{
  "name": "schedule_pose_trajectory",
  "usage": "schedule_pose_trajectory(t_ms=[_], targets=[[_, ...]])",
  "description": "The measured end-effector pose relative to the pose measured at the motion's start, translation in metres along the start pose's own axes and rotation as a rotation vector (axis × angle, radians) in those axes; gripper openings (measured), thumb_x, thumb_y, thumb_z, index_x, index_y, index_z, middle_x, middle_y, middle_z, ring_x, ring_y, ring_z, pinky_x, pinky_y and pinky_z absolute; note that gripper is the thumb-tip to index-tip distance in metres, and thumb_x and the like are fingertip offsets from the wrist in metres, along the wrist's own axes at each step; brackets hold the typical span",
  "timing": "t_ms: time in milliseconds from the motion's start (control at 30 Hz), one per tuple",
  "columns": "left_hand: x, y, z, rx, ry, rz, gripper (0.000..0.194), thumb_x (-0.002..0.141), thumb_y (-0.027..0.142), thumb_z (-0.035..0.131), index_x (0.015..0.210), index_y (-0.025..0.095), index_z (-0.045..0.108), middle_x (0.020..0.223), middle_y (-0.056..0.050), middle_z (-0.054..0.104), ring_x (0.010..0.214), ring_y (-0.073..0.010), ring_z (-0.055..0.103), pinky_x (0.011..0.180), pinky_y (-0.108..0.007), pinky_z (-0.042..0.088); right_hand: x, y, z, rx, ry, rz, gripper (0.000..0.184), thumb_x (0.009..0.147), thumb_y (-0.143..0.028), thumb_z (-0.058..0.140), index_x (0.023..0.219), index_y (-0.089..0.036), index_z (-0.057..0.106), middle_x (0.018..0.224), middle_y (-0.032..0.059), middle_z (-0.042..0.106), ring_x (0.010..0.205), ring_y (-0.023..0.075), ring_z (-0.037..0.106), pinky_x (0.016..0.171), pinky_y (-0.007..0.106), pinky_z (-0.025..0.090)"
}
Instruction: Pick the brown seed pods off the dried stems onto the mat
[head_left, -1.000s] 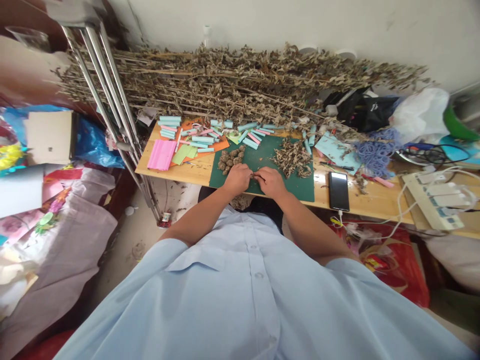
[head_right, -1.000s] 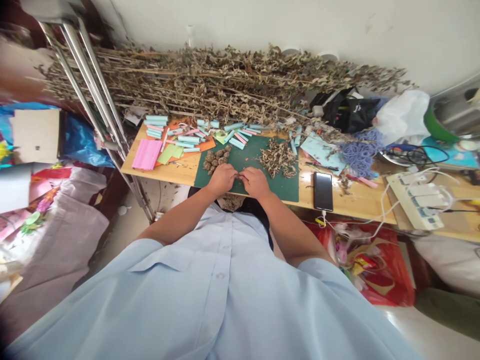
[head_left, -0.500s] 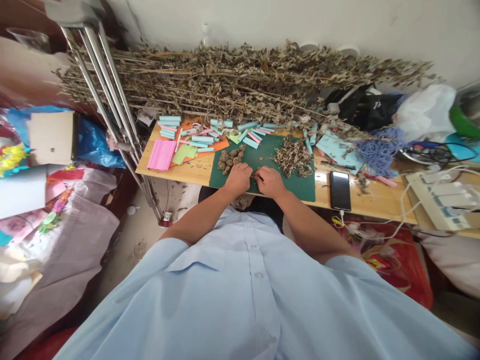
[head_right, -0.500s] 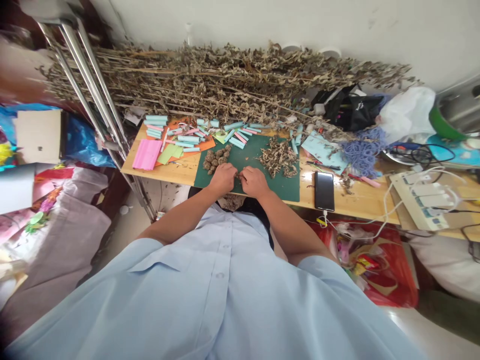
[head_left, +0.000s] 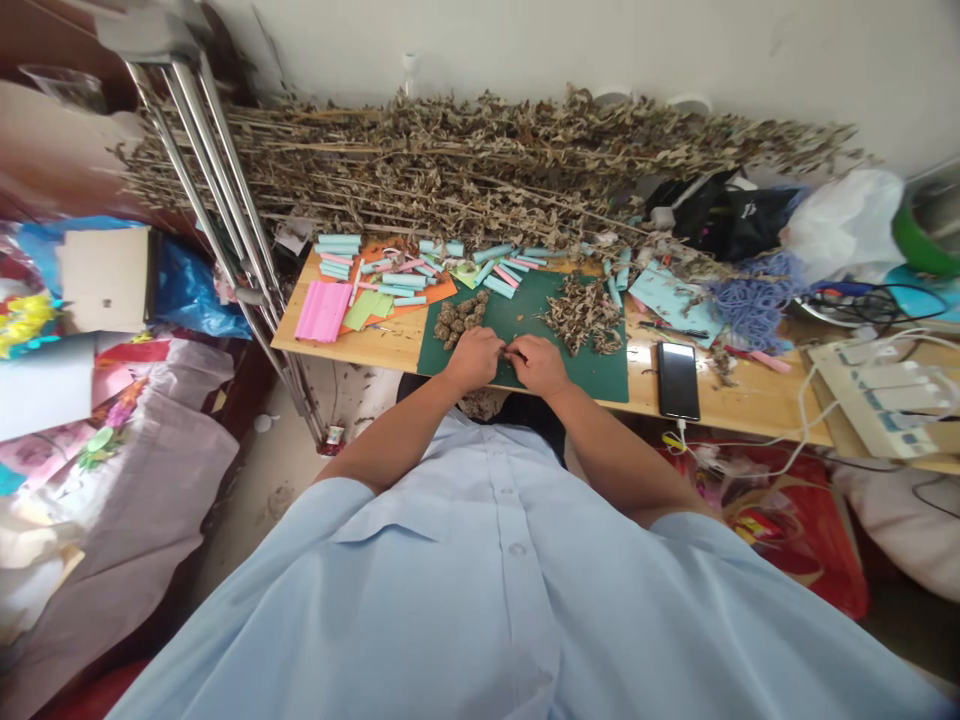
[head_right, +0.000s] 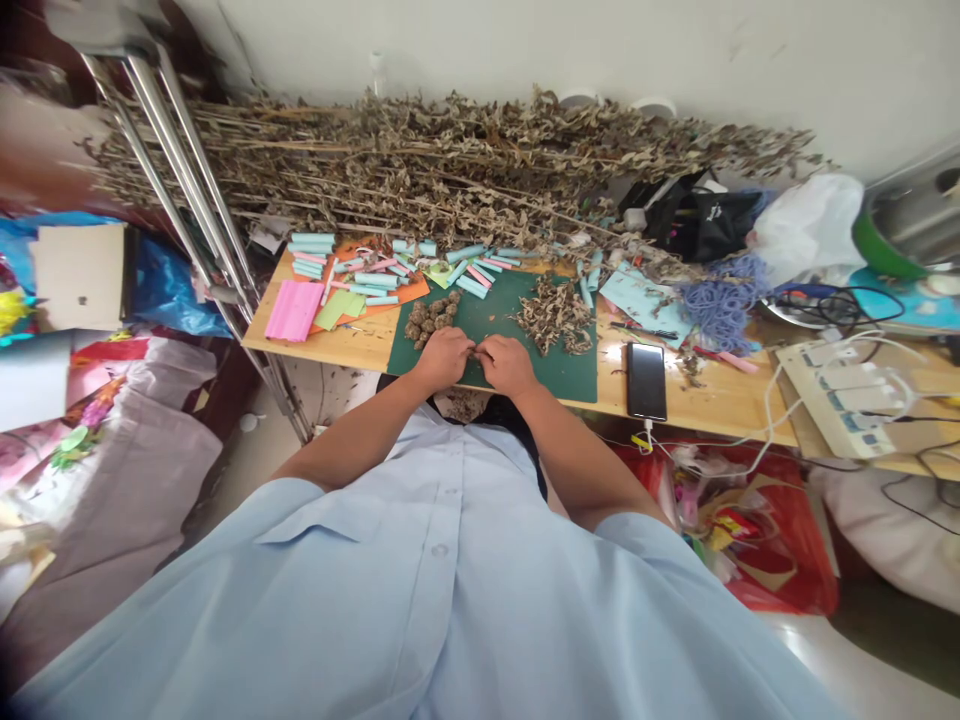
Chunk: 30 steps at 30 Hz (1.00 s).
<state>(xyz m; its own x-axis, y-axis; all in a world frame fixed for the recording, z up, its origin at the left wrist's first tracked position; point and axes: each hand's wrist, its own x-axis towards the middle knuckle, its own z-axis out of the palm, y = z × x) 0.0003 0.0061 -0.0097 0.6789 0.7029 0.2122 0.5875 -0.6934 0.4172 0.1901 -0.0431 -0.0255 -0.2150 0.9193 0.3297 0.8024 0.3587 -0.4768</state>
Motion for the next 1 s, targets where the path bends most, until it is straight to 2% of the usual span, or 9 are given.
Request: schedule_pose_trajectory(t_ms=[133,233,467,700,833,1000], targets=[[-0.0003,-0.0019,-0.0016,-0.011,0.008,0.017,0.027,0.094,0.029,0.052,0.1,0.016,0.075,0.099,-0.013,0.066,0.1,-0.0269,0.059,0.092,-0.043,0.046,-0.0001,-0.0001,0.0015,-0.023,0.016,0.009,0.018,0.096,-0.025,0.057,0.103,-0.02,0.073,0.101,0.0099,0.073,0.094,0.0259,0.064,0.084,0.039,0.047],[0.0009,-0.0039,0.0001,-0.007,0.004,0.015,0.029,0.095,0.026,0.048,0.099,0.015,0.075,0.097,-0.014,0.067,0.098,-0.0263,0.059,0.092,-0.043,0.046,0.0007,0.0002,0.0009,-0.013,0.006,-0.003,0.022,0.097,-0.024,0.055,0.106,-0.021,0.074,0.102,0.0096,0.073,0.095,0.0248,0.064,0.083,0.038,0.047],[0.0006,-0.0032,0.0057,0.014,0.029,-0.009,0.032,0.095,0.021,0.044,0.094,0.015,0.075,0.094,-0.014,0.067,0.096,-0.0262,0.059,0.091,-0.044,0.046,0.0026,-0.0015,-0.0023,-0.016,-0.01,-0.017,0.017,0.095,-0.022,0.055,0.092,-0.02,0.072,0.094,0.0089,0.07,0.088,0.0238,0.061,0.079,0.037,0.045],[0.0002,0.0009,0.007,0.05,0.058,-0.026,0.029,0.094,0.019,0.044,0.088,0.015,0.072,0.092,-0.013,0.065,0.093,-0.0257,0.057,0.089,-0.043,0.045,0.0045,-0.0057,-0.0057,-0.115,-0.059,-0.064,0.015,0.094,-0.019,0.052,0.09,-0.019,0.066,0.091,0.0112,0.066,0.082,0.0252,0.057,0.073,0.038,0.039],[0.0011,-0.0003,0.0063,0.032,0.047,-0.039,0.028,0.094,0.018,0.044,0.088,0.016,0.072,0.091,-0.013,0.065,0.092,-0.0251,0.058,0.09,-0.041,0.046,0.0015,-0.0036,-0.0053,-0.104,-0.072,-0.078,0.016,0.095,-0.019,0.051,0.092,-0.019,0.067,0.093,0.0113,0.067,0.087,0.0258,0.058,0.075,0.038,0.039],[0.0007,0.0008,0.0044,0.029,0.045,-0.061,0.027,0.094,0.018,0.044,0.093,0.015,0.072,0.095,-0.013,0.066,0.096,-0.0257,0.059,0.093,-0.042,0.046,-0.0027,-0.0016,-0.0049,0.006,-0.022,-0.071,0.018,0.099,-0.024,0.051,0.095,-0.021,0.069,0.1,0.0093,0.071,0.095,0.0245,0.062,0.082,0.038,0.043]])
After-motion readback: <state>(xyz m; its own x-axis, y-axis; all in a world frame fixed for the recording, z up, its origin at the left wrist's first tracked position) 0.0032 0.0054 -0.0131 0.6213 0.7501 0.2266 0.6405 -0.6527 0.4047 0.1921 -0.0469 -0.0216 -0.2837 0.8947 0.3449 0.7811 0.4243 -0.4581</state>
